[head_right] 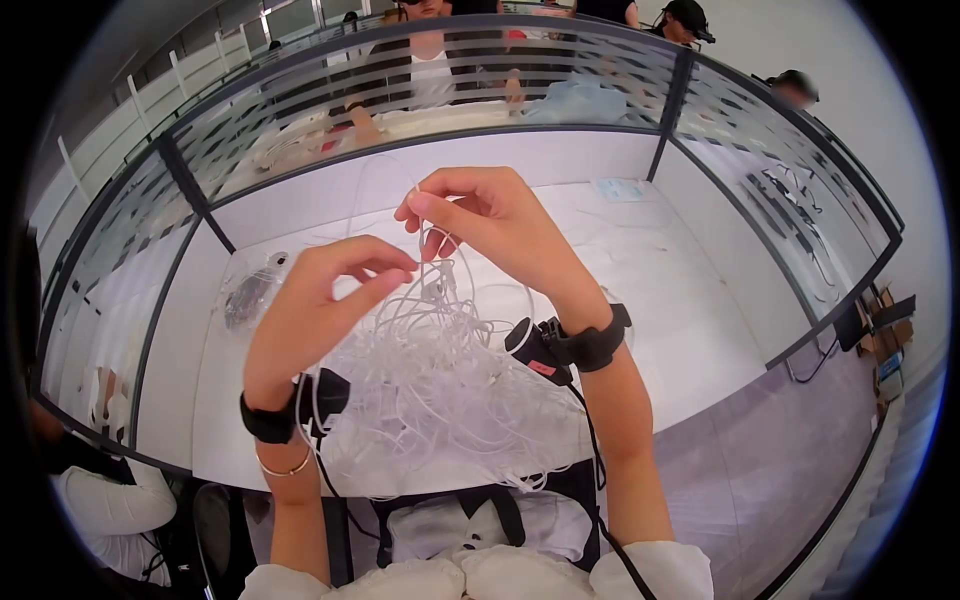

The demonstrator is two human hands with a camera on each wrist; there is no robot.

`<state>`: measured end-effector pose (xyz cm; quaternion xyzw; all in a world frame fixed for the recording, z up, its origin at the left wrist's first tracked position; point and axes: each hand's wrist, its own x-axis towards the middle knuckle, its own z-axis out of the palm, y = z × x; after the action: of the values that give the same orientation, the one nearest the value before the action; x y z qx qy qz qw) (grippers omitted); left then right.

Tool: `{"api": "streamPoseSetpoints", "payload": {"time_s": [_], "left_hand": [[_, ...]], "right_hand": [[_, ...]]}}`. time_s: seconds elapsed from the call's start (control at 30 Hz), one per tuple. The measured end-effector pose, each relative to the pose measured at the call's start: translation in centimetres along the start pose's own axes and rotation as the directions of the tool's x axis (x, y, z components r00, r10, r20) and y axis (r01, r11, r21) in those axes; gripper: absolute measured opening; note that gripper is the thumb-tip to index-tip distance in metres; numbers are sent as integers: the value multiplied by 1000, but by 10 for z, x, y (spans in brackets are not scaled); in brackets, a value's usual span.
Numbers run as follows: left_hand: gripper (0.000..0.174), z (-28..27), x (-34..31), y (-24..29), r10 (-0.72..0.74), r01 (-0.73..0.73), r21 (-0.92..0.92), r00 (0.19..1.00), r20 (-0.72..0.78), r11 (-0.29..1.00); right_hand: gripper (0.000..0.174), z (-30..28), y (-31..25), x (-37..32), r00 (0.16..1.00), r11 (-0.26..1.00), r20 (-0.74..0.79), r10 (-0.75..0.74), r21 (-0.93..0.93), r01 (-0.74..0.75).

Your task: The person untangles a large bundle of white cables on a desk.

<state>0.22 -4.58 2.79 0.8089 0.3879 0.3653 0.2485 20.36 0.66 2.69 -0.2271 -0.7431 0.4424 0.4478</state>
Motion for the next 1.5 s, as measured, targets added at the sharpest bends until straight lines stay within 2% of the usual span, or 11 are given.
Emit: {"api": "streamPoseSetpoints", "payload": {"time_s": [0.27, 0.4, 0.47, 0.57, 0.77, 0.87, 1.03, 1.17, 1.27, 1.43, 1.5], "left_hand": [[13, 30, 17, -14, 59, -66, -26, 974, -221, 997], [13, 31, 19, -21, 177, -143, 144, 950, -256, 979], [12, 28, 21, -23, 99, -102, -6, 978, -181, 995], [13, 29, 23, -28, -24, 1, -254, 996, -86, 967], [15, 32, 30, -55, -77, 68, -513, 997, 3, 856], [17, 38, 30, -59, -81, 50, -590, 996, -26, 806], [12, 44, 11, -53, -117, 94, -644, 993, 7, 759], [11, 45, 1, -54, -124, 111, -603, 992, 19, 790], [11, 49, -9, -59, -143, 113, -606, 990, -1, 787], [10, 56, -21, -84, -117, 20, -420, 971, -206, 907], [10, 58, -25, -87, -144, 15, -448, 956, -254, 894]], "right_hand": [[21, -4, 0, -2, 997, 998, -57, -44, 37, 46], [22, -8, 0, -3, 998, 999, -51, -44, -13, 43], [22, -10, -1, -3, 997, 997, -55, -52, -50, 50], [20, -15, 2, -3, 976, 929, -82, -203, -331, 166], [12, -29, -7, -10, 985, 933, 138, -99, -332, 140], [12, -35, -1, -14, 959, 904, 236, -157, -356, 235], [15, -32, 12, -16, 955, 933, 244, -167, -273, 233], [11, -17, 16, -21, 981, 922, 195, -21, -375, 94], [13, -4, 28, -32, 996, 974, 48, 70, -218, -58], [15, -5, 53, -36, 988, 996, -152, 1, -89, -15], [18, -10, 53, -40, 974, 999, -223, 31, -30, -38]]}}
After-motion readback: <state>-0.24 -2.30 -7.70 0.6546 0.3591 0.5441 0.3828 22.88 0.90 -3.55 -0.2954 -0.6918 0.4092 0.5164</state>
